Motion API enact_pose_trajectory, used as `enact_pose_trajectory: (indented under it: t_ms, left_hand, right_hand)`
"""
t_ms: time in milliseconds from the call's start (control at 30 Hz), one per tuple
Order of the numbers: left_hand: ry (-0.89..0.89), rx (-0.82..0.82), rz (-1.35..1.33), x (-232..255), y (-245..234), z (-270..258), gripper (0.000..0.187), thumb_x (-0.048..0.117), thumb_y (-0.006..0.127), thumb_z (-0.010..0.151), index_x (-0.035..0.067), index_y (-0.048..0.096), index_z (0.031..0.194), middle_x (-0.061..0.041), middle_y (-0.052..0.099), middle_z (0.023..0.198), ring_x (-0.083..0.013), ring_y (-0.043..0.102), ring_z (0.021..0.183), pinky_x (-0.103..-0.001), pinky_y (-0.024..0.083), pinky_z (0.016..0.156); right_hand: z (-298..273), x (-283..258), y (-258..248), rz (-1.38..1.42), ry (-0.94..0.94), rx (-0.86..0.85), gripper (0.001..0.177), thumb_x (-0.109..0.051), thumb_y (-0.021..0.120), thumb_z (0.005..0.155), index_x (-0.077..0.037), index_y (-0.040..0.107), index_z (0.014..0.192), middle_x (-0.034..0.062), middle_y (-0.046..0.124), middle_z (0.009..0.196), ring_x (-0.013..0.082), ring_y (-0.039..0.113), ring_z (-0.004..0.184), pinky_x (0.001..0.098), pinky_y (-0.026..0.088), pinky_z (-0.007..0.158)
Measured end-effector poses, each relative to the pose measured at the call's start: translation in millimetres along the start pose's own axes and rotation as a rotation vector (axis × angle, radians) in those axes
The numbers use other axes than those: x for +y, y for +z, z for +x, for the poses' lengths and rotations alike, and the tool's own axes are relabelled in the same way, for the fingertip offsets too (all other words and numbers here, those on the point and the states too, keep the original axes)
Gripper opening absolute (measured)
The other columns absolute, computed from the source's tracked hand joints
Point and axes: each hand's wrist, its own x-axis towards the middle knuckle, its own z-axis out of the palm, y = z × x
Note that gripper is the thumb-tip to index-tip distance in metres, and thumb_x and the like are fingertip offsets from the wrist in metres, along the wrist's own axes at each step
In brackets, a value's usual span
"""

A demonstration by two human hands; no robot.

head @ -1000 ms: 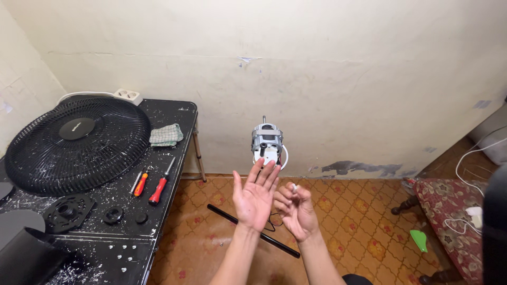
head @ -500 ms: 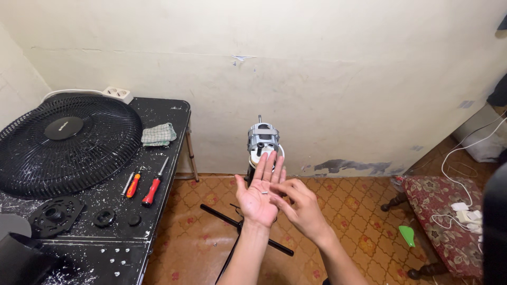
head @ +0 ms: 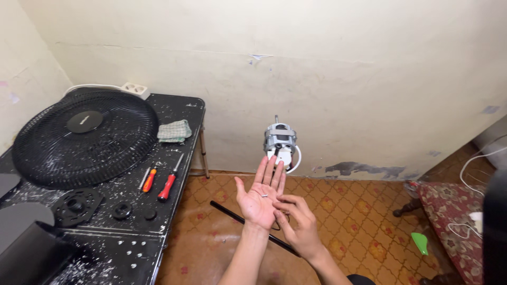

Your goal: The person uses a screwdriver to tighten screws on a fan motor mounted on a stand. They repeatedly adjust the motor housing and secure it with screws while other fan parts lie on a nearby table.

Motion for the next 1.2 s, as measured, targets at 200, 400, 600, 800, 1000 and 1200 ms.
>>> enact_pose_trajectory:
  t_ms: [200, 400, 600, 800, 1000, 1200]
  left_hand:
    - [-0.040, 0.066, 0.137, 17, -8, -17, 0.093, 0.071, 0.024, 0.099, -0.003, 0.039, 0.153, -0.021, 0.045, 0.156, -0.0357, 0.039, 0.148, -0.045, 0.029, 0.123]
    - [-0.102, 0.138, 0.228, 24, -14, -22, 0.089, 0.068, 0.026, 0.100, -0.003, 0.041, 0.152, -0.022, 0.047, 0.156, -0.0353, 0.043, 0.146, -0.044, 0.032, 0.121]
    - [-0.147, 0.266, 0.428, 24, -52, -19, 0.077, 0.062, 0.029, 0.100, 0.004, 0.050, 0.147, -0.018, 0.060, 0.142, -0.0273, 0.057, 0.128, -0.039, 0.042, 0.109]
    - [0.169, 0.203, 0.933, 36, -138, 16, 0.046, 0.014, 0.059, 0.091, 0.000, 0.049, 0.134, -0.015, 0.057, 0.128, -0.0293, 0.055, 0.125, -0.042, 0.043, 0.109]
    - [0.098, 0.059, 1.983, 76, -149, 71, 0.112, 0.023, 0.092, 0.061, 0.006, 0.028, 0.152, -0.020, 0.042, 0.145, -0.0351, 0.039, 0.138, -0.044, 0.032, 0.115]
    - [-0.039, -0.206, 2.005, 66, -121, 107, 0.105, 0.031, 0.097, 0.053, 0.004, 0.046, 0.140, -0.019, 0.064, 0.131, -0.0321, 0.060, 0.123, -0.042, 0.048, 0.103]
  right_hand:
    - [11, 3, 17, 0.113, 0.242, -0.129, 0.028, -0.006, 0.075, 0.086, -0.005, 0.077, 0.113, 0.0085, 0.069, 0.099, 0.0177, 0.067, 0.078, 0.0297, 0.054, 0.066]
    - [18, 16, 24, 0.048, 0.110, -0.239, 0.022, -0.008, 0.078, 0.083, -0.005, 0.077, 0.105, 0.0084, 0.069, 0.092, 0.0201, 0.068, 0.081, 0.0313, 0.055, 0.069]
    - [21, 32, 28, 0.015, 0.167, -0.298, 0.018, -0.008, 0.075, 0.085, -0.001, 0.068, 0.101, 0.0113, 0.069, 0.094, 0.0236, 0.068, 0.083, 0.0342, 0.054, 0.073]
    - [24, 48, 16, 0.000, 0.365, -0.191, 0.014, -0.011, 0.071, 0.091, -0.002, 0.069, 0.102, 0.0075, 0.070, 0.087, 0.0148, 0.065, 0.072, 0.0305, 0.052, 0.065]
    - [18, 69, -23, 0.177, 0.351, -0.078, 0.009, -0.006, 0.071, 0.091, 0.000, 0.069, 0.098, 0.0043, 0.069, 0.086, 0.0084, 0.062, 0.076, 0.0256, 0.052, 0.068]
    - [3, 86, -47, 0.232, 0.395, -0.054, 0.008, -0.003, 0.073, 0.087, 0.001, 0.071, 0.093, 0.0035, 0.071, 0.087, 0.0095, 0.066, 0.076, 0.0259, 0.056, 0.067]
